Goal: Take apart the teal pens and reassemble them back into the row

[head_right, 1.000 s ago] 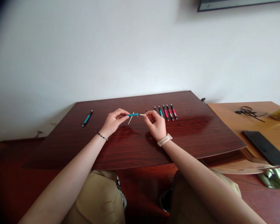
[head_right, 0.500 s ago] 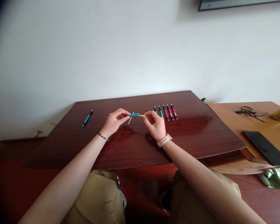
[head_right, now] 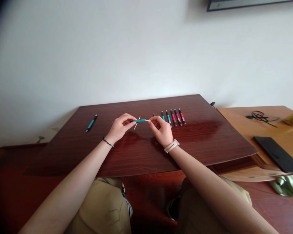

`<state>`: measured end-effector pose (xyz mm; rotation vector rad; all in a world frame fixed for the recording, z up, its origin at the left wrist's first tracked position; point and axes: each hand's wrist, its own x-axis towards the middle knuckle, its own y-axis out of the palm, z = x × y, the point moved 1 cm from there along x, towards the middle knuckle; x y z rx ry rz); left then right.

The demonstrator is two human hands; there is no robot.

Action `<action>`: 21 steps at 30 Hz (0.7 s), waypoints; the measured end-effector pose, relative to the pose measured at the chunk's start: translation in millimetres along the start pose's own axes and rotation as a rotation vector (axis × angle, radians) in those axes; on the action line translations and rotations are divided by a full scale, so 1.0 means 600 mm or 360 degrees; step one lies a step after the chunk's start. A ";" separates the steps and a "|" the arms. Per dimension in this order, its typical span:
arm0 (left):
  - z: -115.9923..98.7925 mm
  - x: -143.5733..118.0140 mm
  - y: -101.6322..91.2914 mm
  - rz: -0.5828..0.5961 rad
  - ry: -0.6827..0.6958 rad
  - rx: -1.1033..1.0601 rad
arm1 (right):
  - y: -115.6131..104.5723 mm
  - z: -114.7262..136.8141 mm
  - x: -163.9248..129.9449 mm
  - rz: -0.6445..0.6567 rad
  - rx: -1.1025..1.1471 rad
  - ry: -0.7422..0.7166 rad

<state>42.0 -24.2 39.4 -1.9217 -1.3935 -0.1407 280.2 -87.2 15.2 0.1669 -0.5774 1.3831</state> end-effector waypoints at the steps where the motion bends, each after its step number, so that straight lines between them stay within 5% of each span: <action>1: -0.001 0.000 0.001 0.0001 0.0010 -0.0001 | 0.000 0.001 0.000 0.0003 -0.0002 0.0000; 21: -0.003 -0.001 0.005 -0.0098 0.0040 0.0064 | 0.001 0.000 0.001 0.0054 -0.0058 -0.0040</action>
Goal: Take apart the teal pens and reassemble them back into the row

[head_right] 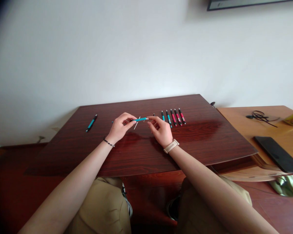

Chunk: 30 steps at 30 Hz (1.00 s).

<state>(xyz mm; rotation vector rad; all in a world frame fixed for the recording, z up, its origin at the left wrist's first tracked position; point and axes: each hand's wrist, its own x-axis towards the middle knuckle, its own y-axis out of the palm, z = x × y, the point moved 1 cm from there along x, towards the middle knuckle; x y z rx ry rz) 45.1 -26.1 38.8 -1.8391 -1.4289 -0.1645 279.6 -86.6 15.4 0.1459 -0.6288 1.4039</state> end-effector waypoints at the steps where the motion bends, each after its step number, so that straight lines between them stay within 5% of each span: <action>1: 0.001 0.000 0.000 -0.0008 0.0002 0.0002 | 0.000 -0.001 0.000 0.0008 0.0004 0.0003; 30: 0.002 0.001 -0.001 -0.0018 -0.0014 0.0013 | 0.002 -0.001 -0.001 0.0130 -0.0021 -0.0004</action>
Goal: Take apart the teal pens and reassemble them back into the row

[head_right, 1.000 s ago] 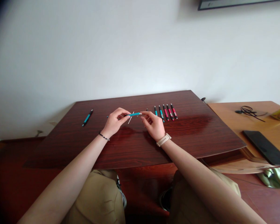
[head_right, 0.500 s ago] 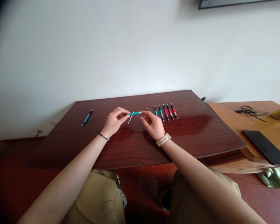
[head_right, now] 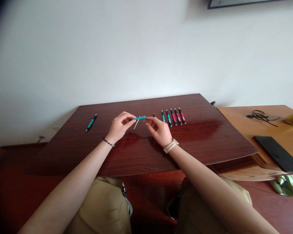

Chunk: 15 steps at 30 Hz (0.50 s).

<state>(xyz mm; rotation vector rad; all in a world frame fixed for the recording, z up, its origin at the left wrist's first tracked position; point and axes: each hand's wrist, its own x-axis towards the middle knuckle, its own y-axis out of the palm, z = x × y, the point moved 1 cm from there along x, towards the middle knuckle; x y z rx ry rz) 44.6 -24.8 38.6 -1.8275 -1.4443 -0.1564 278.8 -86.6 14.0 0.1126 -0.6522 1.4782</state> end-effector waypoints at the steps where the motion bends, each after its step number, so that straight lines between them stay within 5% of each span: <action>1: 0.000 0.000 0.000 0.0000 -0.0001 -0.0003 | 0.000 0.000 0.000 0.0006 -0.0005 -0.0005; 15: 0.007 0.003 0.001 -0.0101 -0.0132 -0.0168 | -0.001 0.011 0.000 0.0047 -0.0080 -0.0064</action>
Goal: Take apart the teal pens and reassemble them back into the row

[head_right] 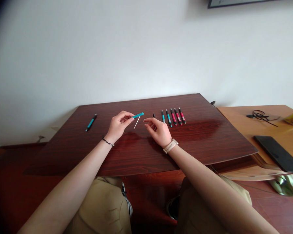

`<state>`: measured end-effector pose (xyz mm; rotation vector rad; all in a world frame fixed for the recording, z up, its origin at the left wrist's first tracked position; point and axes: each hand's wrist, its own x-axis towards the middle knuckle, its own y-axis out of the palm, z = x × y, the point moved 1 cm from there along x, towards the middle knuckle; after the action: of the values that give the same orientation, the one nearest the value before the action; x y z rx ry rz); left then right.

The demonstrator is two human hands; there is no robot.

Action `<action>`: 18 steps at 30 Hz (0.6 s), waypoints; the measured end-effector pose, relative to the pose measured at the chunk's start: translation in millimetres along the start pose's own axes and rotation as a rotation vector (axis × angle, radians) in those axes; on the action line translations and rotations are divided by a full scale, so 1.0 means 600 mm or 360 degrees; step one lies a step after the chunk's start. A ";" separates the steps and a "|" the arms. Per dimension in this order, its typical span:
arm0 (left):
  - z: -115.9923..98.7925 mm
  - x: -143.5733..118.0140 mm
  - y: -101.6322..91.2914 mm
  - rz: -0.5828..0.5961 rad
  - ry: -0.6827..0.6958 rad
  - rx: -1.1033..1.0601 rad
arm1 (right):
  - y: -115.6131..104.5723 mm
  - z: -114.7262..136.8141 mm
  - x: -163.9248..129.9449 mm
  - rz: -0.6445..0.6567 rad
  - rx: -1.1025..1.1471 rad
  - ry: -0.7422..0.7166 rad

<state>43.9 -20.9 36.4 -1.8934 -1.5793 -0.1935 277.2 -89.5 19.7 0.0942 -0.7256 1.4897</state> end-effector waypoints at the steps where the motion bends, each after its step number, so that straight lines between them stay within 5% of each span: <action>1: 0.001 0.001 0.000 -0.0012 -0.0018 -0.0021 | 0.000 0.000 0.000 0.0004 -0.0004 0.0000; 18: 0.008 0.005 -0.004 -0.0116 -0.0135 -0.0184 | 0.001 -0.001 -0.001 0.0030 -0.0020 -0.0002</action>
<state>41.1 -15.6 34.8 -1.9559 -1.7288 -0.2441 276.9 -89.6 18.7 0.0790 -0.7383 1.5028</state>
